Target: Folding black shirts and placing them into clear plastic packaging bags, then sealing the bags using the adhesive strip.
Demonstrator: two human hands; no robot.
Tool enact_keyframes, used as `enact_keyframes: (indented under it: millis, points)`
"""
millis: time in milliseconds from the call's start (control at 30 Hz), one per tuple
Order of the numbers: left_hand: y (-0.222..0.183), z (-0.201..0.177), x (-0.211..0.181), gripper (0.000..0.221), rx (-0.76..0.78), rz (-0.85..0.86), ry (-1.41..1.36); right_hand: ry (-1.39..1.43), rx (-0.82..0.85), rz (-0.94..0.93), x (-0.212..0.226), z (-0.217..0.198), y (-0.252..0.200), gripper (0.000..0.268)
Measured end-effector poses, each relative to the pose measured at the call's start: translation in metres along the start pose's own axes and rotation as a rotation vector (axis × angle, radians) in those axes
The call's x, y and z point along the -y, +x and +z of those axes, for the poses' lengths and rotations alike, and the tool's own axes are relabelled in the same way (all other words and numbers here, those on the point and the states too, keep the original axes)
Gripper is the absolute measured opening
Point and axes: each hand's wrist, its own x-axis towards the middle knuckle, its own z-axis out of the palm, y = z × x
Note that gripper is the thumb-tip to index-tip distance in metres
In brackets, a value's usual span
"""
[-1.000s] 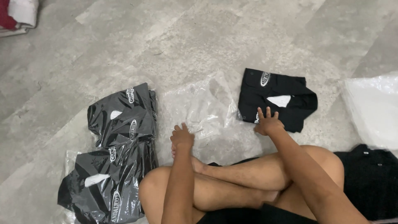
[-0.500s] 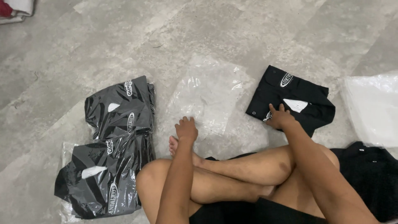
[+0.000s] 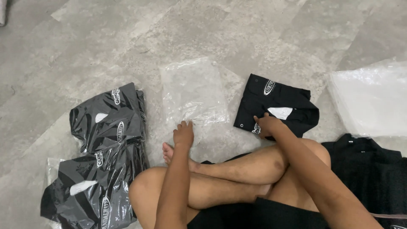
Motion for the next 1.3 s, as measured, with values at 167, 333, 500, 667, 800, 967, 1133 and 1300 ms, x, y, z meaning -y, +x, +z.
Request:
enact_keyframes:
  millis: [167, 333, 500, 667, 800, 967, 1133, 1300]
  points:
    - [0.001, 0.003, -0.006, 0.028, -0.092, 0.053, 0.077, 0.164, 0.033, -0.113, 0.016, -0.025, -0.039, 0.066]
    - [0.004, 0.009, -0.003, 0.010, -0.262, 0.122, 0.122, 0.528, -0.164, -0.139, 0.020, -0.022, -0.028, 0.051]
    - [-0.033, -0.042, -0.013, 0.008, -0.358, 0.101, -0.135, 0.428, -0.260, -0.129, 0.029, -0.034, -0.037, 0.056]
    - [-0.051, -0.066, -0.016, 0.013, -0.370, 0.096, -0.345, 0.365, -0.362, -0.150, 0.046, -0.048, -0.048, 0.053]
    - [-0.062, -0.073, -0.022, 0.013, -0.371, 0.075, -0.386, 0.298, -0.506, -0.145, 0.035, -0.062, -0.034, 0.053]
    - [-0.083, -0.085, -0.055, 0.037, -0.219, 0.127, -0.305, 0.297, -0.595, -0.102, -0.009, -0.069, 0.007, 0.060]
    - [-0.091, -0.064, -0.108, 0.049, -0.077, 0.125, -0.706, 0.434, -0.476, -0.059, -0.036, -0.073, 0.044, 0.070]
    - [-0.055, -0.012, -0.142, 0.072, 0.220, -0.129, -1.166, 0.492, -0.394, -0.012, -0.052, -0.054, 0.091, 0.079]
